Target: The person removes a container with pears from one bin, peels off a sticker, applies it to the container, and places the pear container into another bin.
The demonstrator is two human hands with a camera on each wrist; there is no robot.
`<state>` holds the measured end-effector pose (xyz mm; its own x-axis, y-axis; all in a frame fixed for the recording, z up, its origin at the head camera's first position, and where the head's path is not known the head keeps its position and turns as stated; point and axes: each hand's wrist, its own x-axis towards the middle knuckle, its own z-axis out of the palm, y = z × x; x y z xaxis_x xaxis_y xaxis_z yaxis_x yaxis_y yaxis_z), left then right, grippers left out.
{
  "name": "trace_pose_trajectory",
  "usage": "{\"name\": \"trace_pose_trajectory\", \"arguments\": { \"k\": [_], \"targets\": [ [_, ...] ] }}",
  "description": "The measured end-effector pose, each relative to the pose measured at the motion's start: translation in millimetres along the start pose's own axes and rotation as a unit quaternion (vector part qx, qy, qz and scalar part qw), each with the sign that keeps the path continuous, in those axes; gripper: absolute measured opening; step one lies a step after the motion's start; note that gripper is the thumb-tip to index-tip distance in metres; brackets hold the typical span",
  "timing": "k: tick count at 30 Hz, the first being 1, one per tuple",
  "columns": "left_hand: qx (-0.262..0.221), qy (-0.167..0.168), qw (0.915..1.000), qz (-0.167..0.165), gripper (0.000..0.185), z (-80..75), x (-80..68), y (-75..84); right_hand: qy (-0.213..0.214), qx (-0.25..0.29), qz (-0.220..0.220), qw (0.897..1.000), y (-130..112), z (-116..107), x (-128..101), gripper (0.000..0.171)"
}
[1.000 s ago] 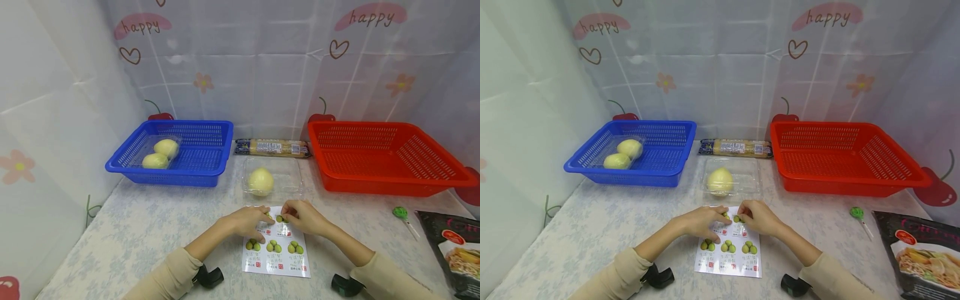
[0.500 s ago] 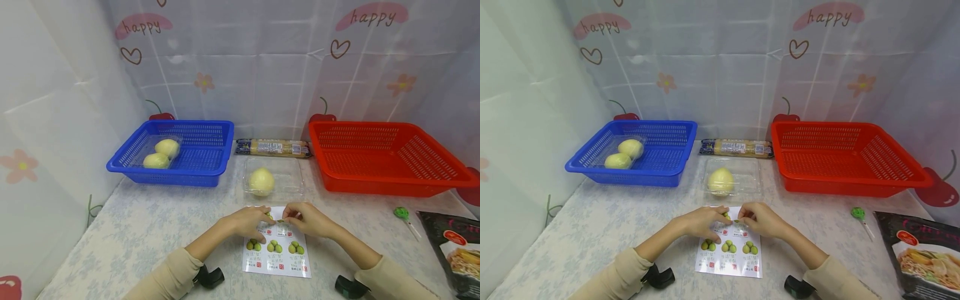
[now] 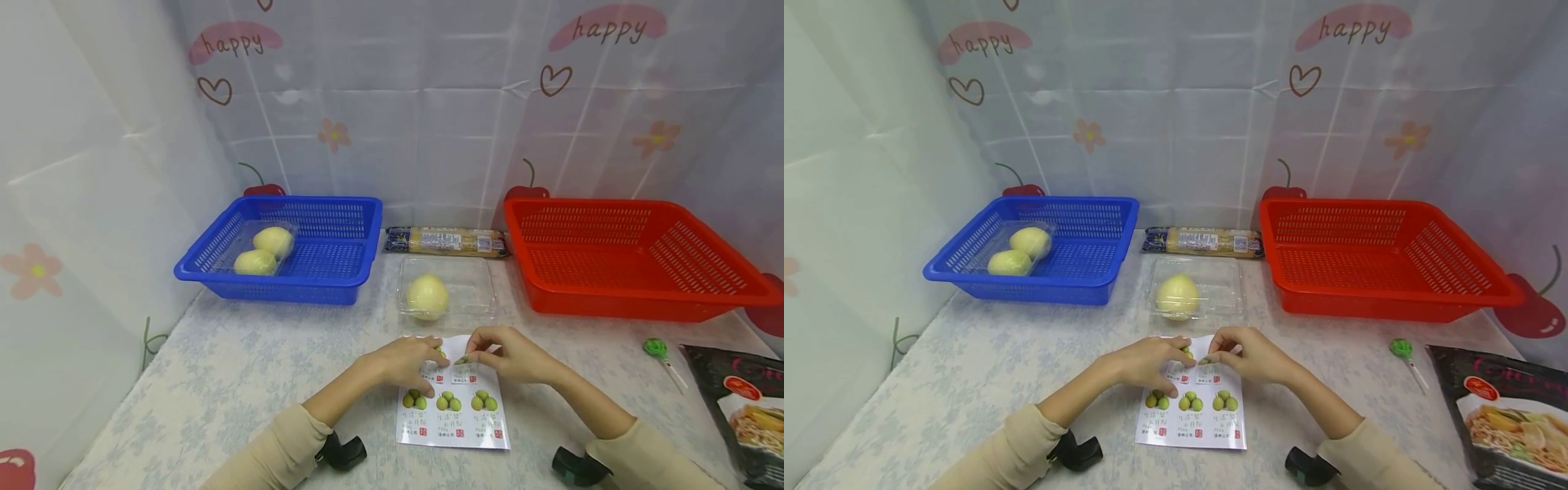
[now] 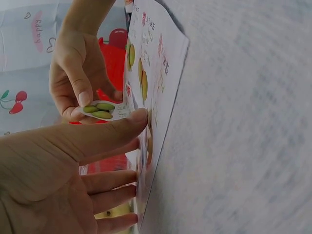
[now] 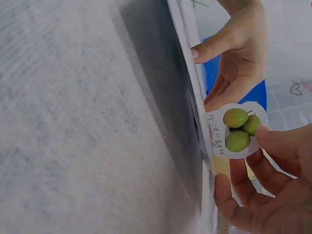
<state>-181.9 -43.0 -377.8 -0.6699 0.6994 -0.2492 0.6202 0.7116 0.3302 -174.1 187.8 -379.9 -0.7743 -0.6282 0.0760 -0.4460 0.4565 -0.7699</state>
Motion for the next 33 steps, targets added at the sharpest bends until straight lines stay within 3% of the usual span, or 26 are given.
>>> {"name": "trace_pose_trajectory", "arguments": {
  "k": [11, 18, 26, 33],
  "targets": [
    [0.002, 0.0, 1.0, -0.003, 0.052, 1.2, 1.7, 0.4, -0.004, 0.047, -0.018, 0.999, -3.2, -4.5, -2.1, 0.004],
    [0.001, 0.0, 1.0, 0.0, 0.05, 0.1, -0.6, 1.0, -0.016, 0.084, -0.006, 0.996, -4.3, -6.5, -3.7, 0.008],
    [-0.002, -0.002, 1.0, -0.007, 0.051, 1.0, -0.3, 2.1, -0.033, 0.171, 0.031, 0.984, -1.2, -6.4, -3.8, 0.014],
    [0.004, 0.002, 1.0, -0.004, 0.051, 1.0, 0.4, 1.5, -0.032, 0.196, 0.014, 0.98, -0.3, -9.5, -3.6, 0.017]
  ]
}}
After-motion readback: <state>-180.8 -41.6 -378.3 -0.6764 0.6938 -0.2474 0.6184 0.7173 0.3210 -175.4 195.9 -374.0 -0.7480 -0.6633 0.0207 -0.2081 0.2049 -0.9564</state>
